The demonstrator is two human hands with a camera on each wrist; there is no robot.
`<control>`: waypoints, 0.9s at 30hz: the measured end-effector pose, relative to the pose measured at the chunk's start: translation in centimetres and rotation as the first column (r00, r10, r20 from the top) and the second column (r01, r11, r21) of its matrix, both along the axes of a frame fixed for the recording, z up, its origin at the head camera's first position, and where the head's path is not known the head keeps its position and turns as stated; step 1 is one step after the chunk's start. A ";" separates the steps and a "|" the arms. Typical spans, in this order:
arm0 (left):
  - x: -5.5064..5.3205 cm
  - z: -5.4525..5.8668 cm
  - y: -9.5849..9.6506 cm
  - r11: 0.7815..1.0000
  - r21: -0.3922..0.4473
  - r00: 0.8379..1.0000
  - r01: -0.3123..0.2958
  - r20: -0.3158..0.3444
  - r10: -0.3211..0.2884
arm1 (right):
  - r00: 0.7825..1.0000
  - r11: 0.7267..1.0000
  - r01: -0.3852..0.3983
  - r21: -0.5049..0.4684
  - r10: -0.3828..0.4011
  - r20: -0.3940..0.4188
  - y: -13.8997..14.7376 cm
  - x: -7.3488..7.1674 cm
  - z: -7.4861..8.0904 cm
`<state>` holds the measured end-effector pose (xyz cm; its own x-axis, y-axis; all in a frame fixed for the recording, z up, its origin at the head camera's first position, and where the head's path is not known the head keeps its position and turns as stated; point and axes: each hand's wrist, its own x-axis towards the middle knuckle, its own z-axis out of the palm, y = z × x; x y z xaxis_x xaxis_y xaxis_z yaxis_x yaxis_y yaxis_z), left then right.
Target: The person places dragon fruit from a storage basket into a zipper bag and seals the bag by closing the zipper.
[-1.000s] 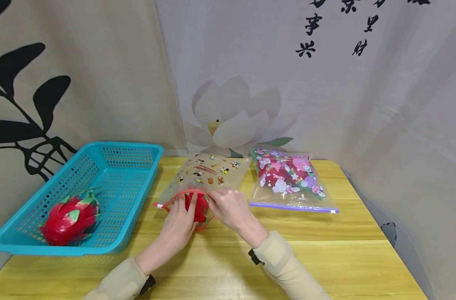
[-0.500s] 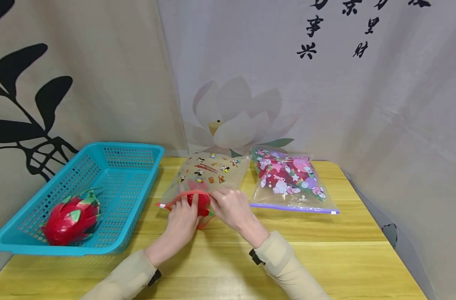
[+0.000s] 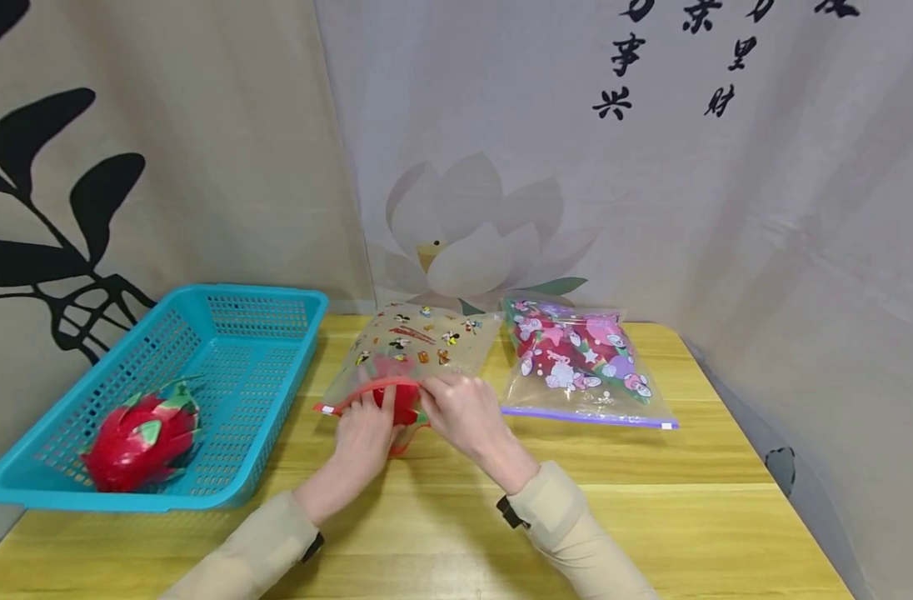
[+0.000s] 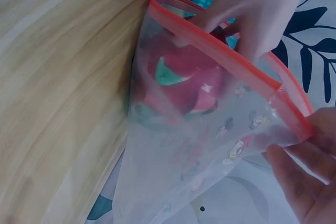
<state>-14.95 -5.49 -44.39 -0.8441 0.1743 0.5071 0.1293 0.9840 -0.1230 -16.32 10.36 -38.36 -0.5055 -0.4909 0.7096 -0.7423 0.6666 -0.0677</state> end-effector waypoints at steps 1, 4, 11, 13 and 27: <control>0.3 0.0 0.0 1.000 -0.030 1.000 -0.002 -0.012 0.001 | 1.000 1.000 -0.002 -0.003 0.002 0.001 0.0 0.0 0.0; 1.2 0.0 -0.1 0.993 -0.116 0.999 0.030 -0.037 -0.035 | 1.000 1.000 0.002 -0.006 -0.002 -0.005 0.1 -0.1 0.1; 1.3 -0.3 -0.7 0.965 -0.232 0.991 0.125 -0.020 -0.133 | 1.000 1.000 0.018 -0.010 -0.018 -0.006 0.3 -0.1 0.2; 1.0 -0.5 -0.9 0.963 -0.238 0.991 0.128 -0.018 -0.136 | 1.000 1.000 0.019 -0.013 -0.019 -0.006 0.3 -0.1 0.3; -0.1 -1.2 -0.3 0.971 -0.221 0.993 0.089 -0.053 -0.103 | 0.999 1.000 0.023 -0.020 -0.024 -0.039 0.4 0.0 0.2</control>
<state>-15.02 -5.76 -45.63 -0.7854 0.3651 0.4998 0.2069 0.9159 -0.3439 -16.32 10.77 -38.12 -0.4885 -0.4653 0.7382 -0.7287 0.6829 -0.0517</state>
